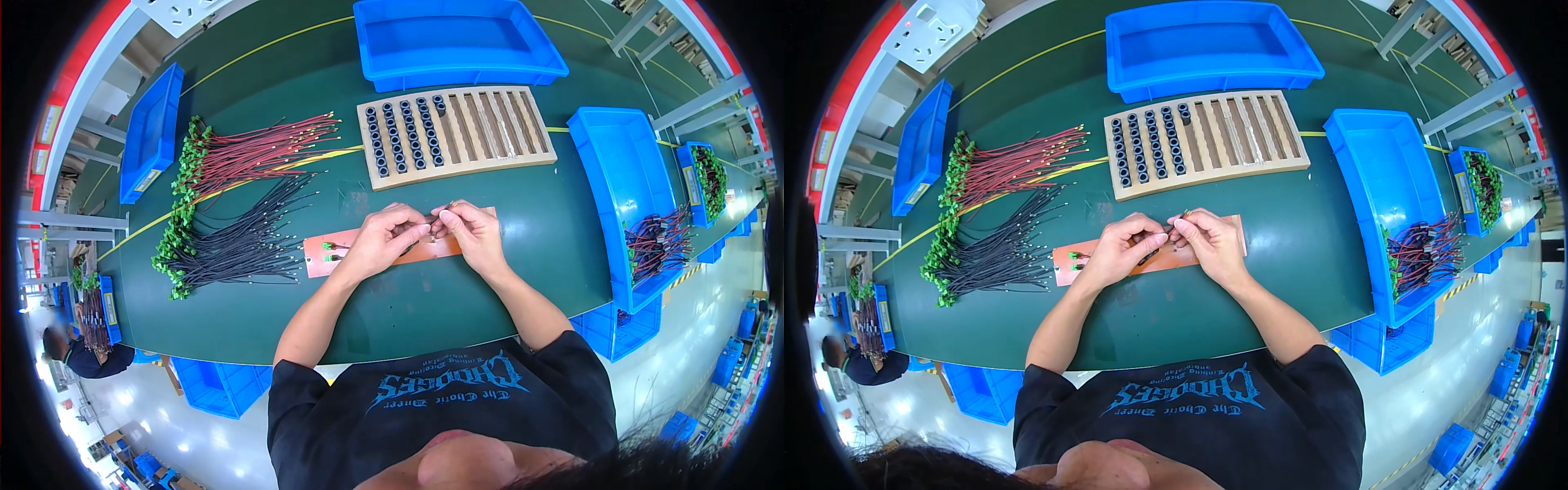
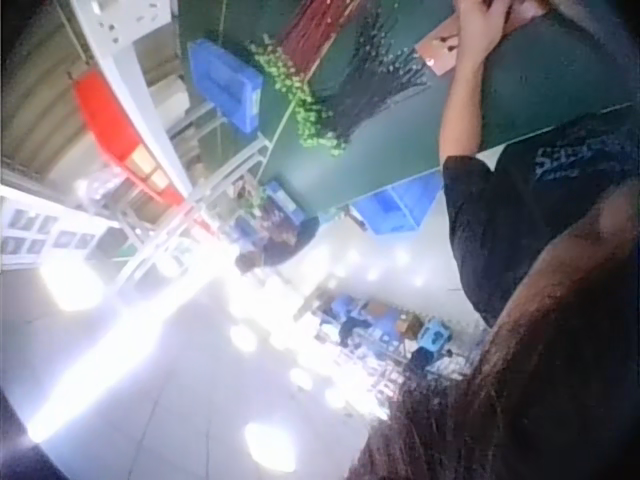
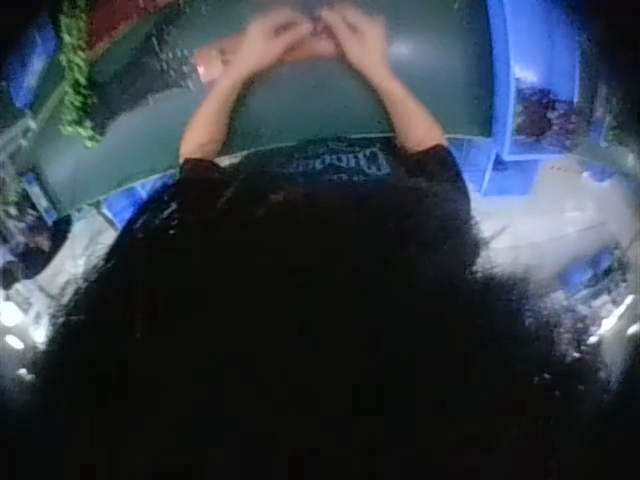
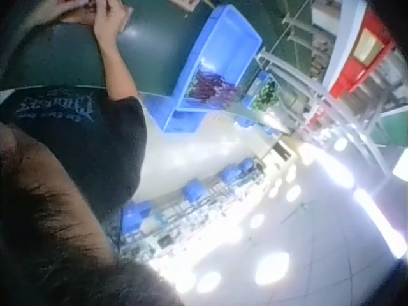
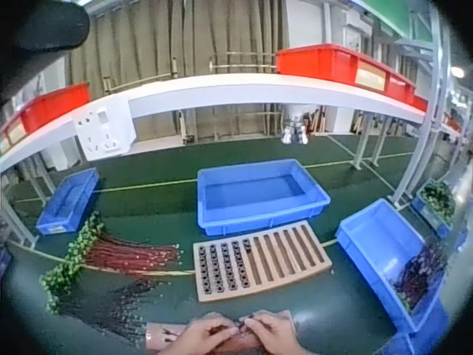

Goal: The person assembles wire harnesses by hand at a factory workstation. They pick up a pair of wires with green connectors, place them on a wooden jig, and use a crimping tool to secure a black connector onto the wire ends. The process is repeated for multiple wire pairs, with finished units placed into a blue bin.

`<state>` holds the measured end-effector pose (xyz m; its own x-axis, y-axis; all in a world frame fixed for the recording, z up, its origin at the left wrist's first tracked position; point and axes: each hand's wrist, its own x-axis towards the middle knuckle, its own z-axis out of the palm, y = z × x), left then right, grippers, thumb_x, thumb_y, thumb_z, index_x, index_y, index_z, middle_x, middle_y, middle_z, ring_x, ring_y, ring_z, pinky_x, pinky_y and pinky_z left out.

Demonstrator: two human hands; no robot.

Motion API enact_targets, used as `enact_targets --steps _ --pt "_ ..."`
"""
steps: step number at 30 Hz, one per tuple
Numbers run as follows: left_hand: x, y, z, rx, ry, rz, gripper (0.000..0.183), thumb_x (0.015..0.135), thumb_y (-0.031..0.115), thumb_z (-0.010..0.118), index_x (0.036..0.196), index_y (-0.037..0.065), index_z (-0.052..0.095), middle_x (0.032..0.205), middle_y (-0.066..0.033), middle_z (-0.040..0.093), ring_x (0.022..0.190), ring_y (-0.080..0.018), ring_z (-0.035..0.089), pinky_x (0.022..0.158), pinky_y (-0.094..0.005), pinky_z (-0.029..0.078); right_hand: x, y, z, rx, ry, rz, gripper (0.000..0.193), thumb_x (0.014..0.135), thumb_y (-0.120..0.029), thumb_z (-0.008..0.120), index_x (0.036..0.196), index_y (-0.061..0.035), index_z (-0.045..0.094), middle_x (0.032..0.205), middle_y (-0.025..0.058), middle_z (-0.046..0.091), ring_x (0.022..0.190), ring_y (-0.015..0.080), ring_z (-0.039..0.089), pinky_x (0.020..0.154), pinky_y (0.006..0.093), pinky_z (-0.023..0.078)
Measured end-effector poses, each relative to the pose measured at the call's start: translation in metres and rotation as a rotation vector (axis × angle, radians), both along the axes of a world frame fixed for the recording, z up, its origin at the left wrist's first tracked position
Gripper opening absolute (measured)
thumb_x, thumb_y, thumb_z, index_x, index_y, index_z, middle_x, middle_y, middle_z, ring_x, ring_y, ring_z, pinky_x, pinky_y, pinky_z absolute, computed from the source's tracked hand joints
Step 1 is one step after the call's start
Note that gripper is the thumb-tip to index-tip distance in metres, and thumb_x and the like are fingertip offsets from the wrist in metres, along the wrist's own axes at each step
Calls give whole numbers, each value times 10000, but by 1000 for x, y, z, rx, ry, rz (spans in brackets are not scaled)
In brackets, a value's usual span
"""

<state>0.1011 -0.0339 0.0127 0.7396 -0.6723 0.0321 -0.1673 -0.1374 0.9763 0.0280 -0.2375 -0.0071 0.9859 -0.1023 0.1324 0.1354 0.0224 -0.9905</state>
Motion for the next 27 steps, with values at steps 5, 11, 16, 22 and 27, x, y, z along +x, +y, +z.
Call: enact_targets --steps 5,11,16,22,27 --pt "-1 -1 0 10 -18 8 136 975 135 727 1002 2 721 883 -30 658 740 -103 526 636 -271 453 -1 0 2 54 41 -7 187 1037 -103 648 1050 63 733 933 87 705 809 126 698 732 257 596" --pt "-2 -2 2 15 -15 15 136 975 136 727 1009 4 727 889 -34 664 752 -110 539 643 -266 461 0 3 3 62 36 -25 127 996 -64 698 981 61 715 902 86 717 811 122 710 734 258 610" --pt "-2 0 0 -13 46 52 127 980 112 715 1039 0 719 959 -55 670 819 -110 599 685 -270 494 1 -2 6 -68 28 -49 129 970 -54 731 906 49 686 852 86 743 775 114 732 705 266 618" --pt "-5 22 19 -21 -312 66 208 874 37 788 1061 13 700 1082 -100 685 1013 -218 672 840 -330 539 -14 -4 10 -126 -18 -107 139 973 -58 726 894 44 674 882 104 757 783 122 743 679 266 611" --pt "-18 30 23 180 -619 -23 255 804 90 834 1021 24 717 1093 -102 718 1003 -287 677 872 -388 536 -24 -5 10 -397 -105 -154 148 943 -80 755 888 25 666 929 137 749 768 187 732 697 330 577"
